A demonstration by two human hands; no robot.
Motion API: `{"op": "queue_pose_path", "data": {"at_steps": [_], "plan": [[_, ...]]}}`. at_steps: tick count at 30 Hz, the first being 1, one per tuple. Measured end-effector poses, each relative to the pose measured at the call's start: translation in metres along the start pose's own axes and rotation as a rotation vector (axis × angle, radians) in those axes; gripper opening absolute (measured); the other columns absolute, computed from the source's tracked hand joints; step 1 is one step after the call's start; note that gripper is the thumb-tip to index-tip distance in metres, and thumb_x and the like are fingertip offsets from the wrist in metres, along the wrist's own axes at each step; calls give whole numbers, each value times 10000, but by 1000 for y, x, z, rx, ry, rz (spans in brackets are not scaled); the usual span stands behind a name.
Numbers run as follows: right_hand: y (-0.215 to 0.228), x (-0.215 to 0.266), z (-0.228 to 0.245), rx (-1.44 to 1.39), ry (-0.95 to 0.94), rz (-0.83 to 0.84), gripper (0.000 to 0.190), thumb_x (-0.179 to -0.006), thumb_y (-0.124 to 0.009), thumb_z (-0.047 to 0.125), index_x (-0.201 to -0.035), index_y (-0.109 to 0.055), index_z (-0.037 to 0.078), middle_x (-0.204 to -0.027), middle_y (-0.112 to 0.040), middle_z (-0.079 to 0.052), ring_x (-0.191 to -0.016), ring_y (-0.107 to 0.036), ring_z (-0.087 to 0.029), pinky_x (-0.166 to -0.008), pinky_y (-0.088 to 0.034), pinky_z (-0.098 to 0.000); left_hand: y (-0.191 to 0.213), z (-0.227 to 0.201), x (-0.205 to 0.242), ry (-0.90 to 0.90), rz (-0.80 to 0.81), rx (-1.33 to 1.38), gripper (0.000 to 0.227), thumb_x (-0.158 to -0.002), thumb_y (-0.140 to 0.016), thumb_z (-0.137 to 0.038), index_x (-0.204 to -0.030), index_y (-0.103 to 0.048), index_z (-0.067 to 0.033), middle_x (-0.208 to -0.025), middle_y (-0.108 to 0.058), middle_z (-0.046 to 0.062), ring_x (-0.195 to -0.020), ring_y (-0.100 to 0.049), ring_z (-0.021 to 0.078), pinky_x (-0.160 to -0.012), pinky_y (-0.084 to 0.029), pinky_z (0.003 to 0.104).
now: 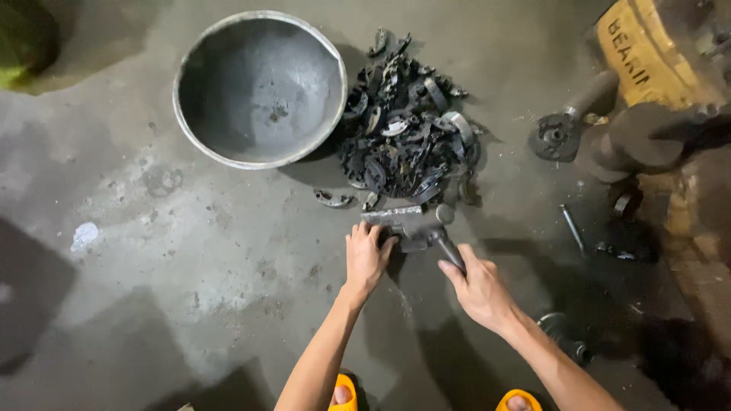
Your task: The person uses a hammer to break apart small metal pieces on a metal block. They repeatedly pick up metal fragments from a pile, place them on the block, and strike them to shatter them into smaller pieces.
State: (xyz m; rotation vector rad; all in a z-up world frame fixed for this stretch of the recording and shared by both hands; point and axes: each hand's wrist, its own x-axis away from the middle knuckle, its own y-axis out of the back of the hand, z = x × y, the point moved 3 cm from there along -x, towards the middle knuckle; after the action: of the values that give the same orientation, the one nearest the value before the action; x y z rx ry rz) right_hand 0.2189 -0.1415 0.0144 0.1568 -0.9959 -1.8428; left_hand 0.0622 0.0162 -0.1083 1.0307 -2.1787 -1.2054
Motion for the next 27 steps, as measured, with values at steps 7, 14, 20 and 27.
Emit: {"op": "queue_pose_path", "data": {"at_steps": [7,14,20,27], "plan": [[-44,-36,6,206,567,-429,417,-947,-734,248,-1006,-612,-147,-624,-651,-237,-513,-689,-361,-394,-514,-419,-4,-2,-5,79,-40,35,258,-874,-754,-377,-979,-673,-155,-1009,-598,60,-981,-580,276,-831,-499,451],[0,-28,60,293,158,117,272,-966,-586,321,-1123,-551,102,-839,-755,-167,-768,-777,-368,-591,-593,-469,-11,-1,-4,97,-1,93,266,-862,-743,-369,-918,-649,-127,-990,-561,67,-984,-559,287,-816,-479,452],[-29,-45,4,189,492,-279,269,-942,-701,192,-1095,-603,-7,-710,-707,-210,-575,-732,-341,-448,-547,-427,-3,-5,-4,95,-44,107,275,-842,-772,-347,-903,-653,-106,-978,-566,84,-977,-565,301,-815,-481,458],[5,-12,59,25,132,-210,263,-1007,-615,321,-960,-543,72,-585,-609,-146,-517,-647,-324,-442,-462,-399,-19,-1,6,130,-65,113,306,-826,-773,-357,-842,-593,-109,-943,-512,77,-941,-544,305,-789,-473,468]]}}
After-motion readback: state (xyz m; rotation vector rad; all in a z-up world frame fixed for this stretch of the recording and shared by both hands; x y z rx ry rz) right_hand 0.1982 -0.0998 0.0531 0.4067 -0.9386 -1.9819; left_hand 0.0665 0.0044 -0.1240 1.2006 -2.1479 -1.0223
